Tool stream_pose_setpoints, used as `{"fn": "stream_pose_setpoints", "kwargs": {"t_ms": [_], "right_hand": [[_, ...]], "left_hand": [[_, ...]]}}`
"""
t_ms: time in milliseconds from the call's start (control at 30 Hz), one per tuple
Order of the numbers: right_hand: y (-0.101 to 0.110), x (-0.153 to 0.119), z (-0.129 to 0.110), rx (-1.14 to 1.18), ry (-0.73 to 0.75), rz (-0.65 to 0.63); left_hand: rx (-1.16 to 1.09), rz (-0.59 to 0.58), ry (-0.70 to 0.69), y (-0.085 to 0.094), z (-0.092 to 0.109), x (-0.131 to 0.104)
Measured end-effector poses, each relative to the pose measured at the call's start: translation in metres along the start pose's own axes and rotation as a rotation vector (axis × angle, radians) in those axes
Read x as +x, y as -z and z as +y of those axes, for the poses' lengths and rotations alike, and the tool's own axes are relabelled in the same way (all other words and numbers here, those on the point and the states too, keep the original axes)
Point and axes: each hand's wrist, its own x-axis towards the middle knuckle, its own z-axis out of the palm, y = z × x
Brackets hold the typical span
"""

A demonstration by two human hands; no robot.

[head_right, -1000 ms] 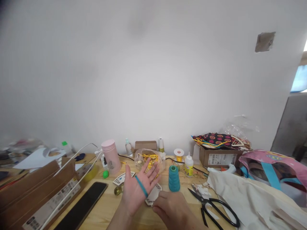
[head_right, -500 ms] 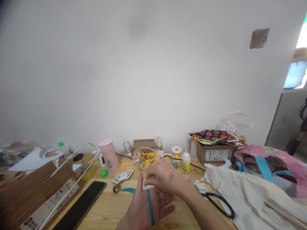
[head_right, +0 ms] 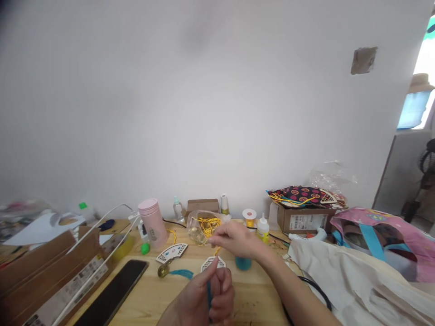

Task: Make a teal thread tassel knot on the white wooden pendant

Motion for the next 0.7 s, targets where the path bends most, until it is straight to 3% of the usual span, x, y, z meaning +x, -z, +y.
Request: {"fn": "stream_pose_setpoints", "kwargs": {"t_ms": [167,400,567,633,700], "right_hand": [[0.042,0.029,-0.019,-0.079,0.035,0.028],[0.105,0.061,-0.056,-0.121,0.129,0.118],[0.143,0.046,-0.092,-0.190,0.181,0.290],[0.156,0.029,-0.086,-0.219,0.128,0.305],[0.165,0.009,-0.063,-0.294,0.012,0.181]], "left_hand": [[0.051,0.026,-0.132,0.006,0.011,-0.007],[0.055,0.162,-0.113,0.018,0.021,-0.017],[0.114,0.236,-0.064,0.023,0.013,-0.027],[0.218,0.283,-0.039,0.021,0.010,-0.034],[0.384,0.324,0.013,0.016,0.008,-0.042]]}}
